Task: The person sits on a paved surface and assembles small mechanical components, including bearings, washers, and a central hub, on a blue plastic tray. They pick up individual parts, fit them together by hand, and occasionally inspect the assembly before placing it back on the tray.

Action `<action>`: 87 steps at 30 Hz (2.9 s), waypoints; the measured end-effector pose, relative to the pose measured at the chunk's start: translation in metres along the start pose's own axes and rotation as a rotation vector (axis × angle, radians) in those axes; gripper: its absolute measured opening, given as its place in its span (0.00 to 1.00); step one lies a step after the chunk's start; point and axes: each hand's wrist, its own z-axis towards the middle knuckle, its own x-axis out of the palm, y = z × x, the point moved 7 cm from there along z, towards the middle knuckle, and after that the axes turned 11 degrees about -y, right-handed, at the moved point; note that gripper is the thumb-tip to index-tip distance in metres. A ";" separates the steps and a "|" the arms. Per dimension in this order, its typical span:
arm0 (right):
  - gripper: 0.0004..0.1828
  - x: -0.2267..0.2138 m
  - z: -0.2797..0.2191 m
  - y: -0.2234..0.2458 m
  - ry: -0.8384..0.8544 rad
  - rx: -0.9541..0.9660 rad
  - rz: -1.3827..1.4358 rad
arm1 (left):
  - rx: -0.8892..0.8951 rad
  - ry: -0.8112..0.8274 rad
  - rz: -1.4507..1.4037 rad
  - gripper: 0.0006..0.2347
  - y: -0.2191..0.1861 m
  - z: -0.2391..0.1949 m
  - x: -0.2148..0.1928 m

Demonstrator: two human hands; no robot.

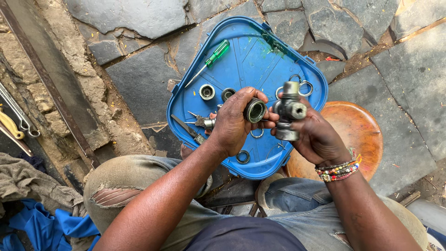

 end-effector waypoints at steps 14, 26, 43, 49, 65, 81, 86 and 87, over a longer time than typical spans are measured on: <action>0.31 -0.020 0.010 -0.009 -0.145 -0.089 -0.026 | 0.144 -0.049 0.208 0.16 -0.006 -0.004 -0.009; 0.21 -0.031 0.012 -0.018 -0.304 -0.056 0.010 | 0.050 -0.129 0.133 0.16 0.016 0.002 -0.019; 0.27 -0.025 0.005 0.000 -0.365 -0.299 -0.188 | 0.020 -0.157 0.117 0.16 0.034 0.007 -0.035; 0.28 -0.018 0.002 0.006 -0.393 -0.426 -0.413 | 0.027 -0.162 0.133 0.15 0.036 0.007 -0.039; 0.26 0.029 -0.024 0.009 -0.405 -0.694 -0.911 | 0.048 -0.147 0.081 0.11 0.030 0.005 -0.046; 0.27 0.062 -0.041 0.025 -0.159 -1.000 -1.188 | -0.073 -0.143 0.096 0.12 0.029 0.003 -0.044; 0.26 0.061 -0.040 0.023 -0.138 -0.954 -1.200 | -0.101 -0.145 0.083 0.12 0.027 0.000 -0.040; 0.26 0.061 -0.040 0.022 -0.133 -0.955 -1.203 | -0.105 -0.148 0.085 0.12 0.027 -0.001 -0.039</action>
